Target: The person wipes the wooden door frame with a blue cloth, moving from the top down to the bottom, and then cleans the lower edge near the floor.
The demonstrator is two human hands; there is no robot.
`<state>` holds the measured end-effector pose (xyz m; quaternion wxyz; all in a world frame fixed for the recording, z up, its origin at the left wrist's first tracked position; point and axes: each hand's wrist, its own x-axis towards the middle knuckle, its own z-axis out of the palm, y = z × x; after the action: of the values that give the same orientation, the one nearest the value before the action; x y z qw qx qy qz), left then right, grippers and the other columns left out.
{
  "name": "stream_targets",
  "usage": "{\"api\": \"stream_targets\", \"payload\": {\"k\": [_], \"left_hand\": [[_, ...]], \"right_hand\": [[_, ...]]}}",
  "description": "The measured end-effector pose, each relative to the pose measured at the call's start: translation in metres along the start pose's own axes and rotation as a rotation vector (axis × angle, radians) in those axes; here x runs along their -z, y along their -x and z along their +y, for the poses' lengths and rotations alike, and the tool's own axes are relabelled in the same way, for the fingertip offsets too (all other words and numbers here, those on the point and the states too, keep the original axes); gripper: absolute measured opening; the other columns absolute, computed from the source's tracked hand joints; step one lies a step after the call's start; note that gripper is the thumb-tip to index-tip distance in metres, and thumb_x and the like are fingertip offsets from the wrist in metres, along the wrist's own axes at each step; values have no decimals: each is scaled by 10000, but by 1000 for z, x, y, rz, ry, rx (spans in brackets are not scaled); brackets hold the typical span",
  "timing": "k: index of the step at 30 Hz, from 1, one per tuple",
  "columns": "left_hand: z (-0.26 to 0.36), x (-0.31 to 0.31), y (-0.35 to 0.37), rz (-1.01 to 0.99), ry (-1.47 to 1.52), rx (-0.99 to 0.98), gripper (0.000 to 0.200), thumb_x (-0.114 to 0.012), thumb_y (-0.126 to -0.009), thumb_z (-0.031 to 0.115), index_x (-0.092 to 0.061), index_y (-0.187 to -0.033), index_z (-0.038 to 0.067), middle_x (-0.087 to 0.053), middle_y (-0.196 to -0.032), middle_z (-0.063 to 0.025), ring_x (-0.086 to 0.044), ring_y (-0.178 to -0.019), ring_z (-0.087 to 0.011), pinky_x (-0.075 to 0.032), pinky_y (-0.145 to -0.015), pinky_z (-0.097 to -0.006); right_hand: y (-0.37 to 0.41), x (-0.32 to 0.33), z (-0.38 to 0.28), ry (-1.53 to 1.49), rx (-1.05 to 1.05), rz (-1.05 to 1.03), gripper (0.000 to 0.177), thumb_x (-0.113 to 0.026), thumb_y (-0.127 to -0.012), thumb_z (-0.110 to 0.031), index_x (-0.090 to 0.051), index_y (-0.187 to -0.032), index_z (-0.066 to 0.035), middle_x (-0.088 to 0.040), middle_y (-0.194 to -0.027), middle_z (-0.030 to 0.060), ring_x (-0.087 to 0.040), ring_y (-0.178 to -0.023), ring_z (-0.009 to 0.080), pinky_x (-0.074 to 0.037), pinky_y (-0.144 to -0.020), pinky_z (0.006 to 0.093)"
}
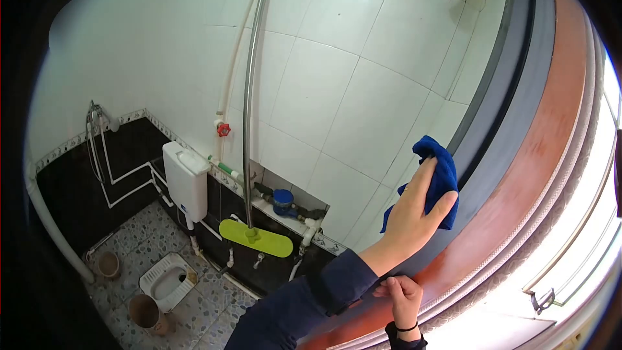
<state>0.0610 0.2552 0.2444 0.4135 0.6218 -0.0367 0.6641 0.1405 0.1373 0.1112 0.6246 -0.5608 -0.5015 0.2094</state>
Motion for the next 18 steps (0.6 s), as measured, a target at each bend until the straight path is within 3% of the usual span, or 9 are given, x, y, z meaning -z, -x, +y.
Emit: {"api": "stream_targets", "payload": {"k": [18], "left_hand": [[-44,38,133,5,-158,373,519,-483,-964,113,-315,-1448,24,-401,-1444,-210,-425,-1311,-360,-363,-1062,-376]], "right_hand": [[-1,-1,3,-14,15,-3,202,-568,-955,-88,-634,-852,73,-669,-752,120,-667,-672,184,-562,-649,289]]}}
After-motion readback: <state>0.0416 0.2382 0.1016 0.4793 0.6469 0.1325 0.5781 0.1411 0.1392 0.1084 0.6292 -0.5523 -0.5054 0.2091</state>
